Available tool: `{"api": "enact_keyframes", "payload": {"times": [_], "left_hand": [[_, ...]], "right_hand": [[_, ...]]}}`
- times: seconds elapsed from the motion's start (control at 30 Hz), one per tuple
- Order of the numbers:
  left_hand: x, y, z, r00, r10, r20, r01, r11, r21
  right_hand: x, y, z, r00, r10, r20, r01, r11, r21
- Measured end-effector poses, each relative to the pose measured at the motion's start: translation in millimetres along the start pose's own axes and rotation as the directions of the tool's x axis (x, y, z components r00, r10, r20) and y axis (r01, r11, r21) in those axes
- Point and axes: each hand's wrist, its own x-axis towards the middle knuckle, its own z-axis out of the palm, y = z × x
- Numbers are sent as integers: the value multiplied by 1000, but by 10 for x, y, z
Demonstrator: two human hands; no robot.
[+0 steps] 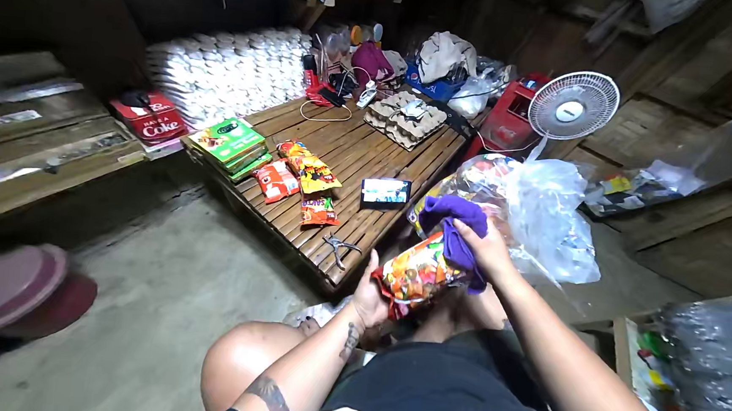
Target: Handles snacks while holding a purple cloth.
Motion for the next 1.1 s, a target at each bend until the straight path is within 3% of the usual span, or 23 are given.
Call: {"api": "enact_keyframes", "payload": {"times": [0.17, 0.3, 0.63, 0.73, 0.8, 0.9, 1.0, 1.03, 1.1], "left_hand": [[39, -63, -95, 992, 116, -46, -113, 991, 78], [55, -52, 12, 984, 61, -168, -15, 965, 262], [78, -50, -87, 995, 73, -63, -57, 973, 224], [96, -31, -62, 991, 83, -103, -58, 972, 227], [122, -25, -57, 983, 102, -153, -62, 967, 249], [121, -55, -116, 983, 117, -143, -65, 944, 324], [50, -115, -68, 956, 155, -250, -38, 908, 417], [42, -130, -46, 933, 163, -322, -23, 917, 399], [25, -129, -67, 945, 127, -302, -13, 936, 352]], "right_hand": [[38, 271, -33, 997, 5, -81, -8, 1000, -31], [51, 306, -26, 997, 32, -73, -38, 996, -82], [89, 534, 33, 990, 96, -100, -66, 961, 269], [48, 580, 80, 981, 59, -182, -45, 996, 79], [-11, 596, 126, 981, -83, -178, 55, 986, -158], [-277, 613, 407, 958, -278, 72, 284, 887, -363], [-749, 500, 784, 833, -354, 425, 506, 799, -324], [-832, 460, 850, 784, -406, 469, 570, 771, -286], [-794, 436, 855, 768, -436, 469, 595, 756, -273]]}}
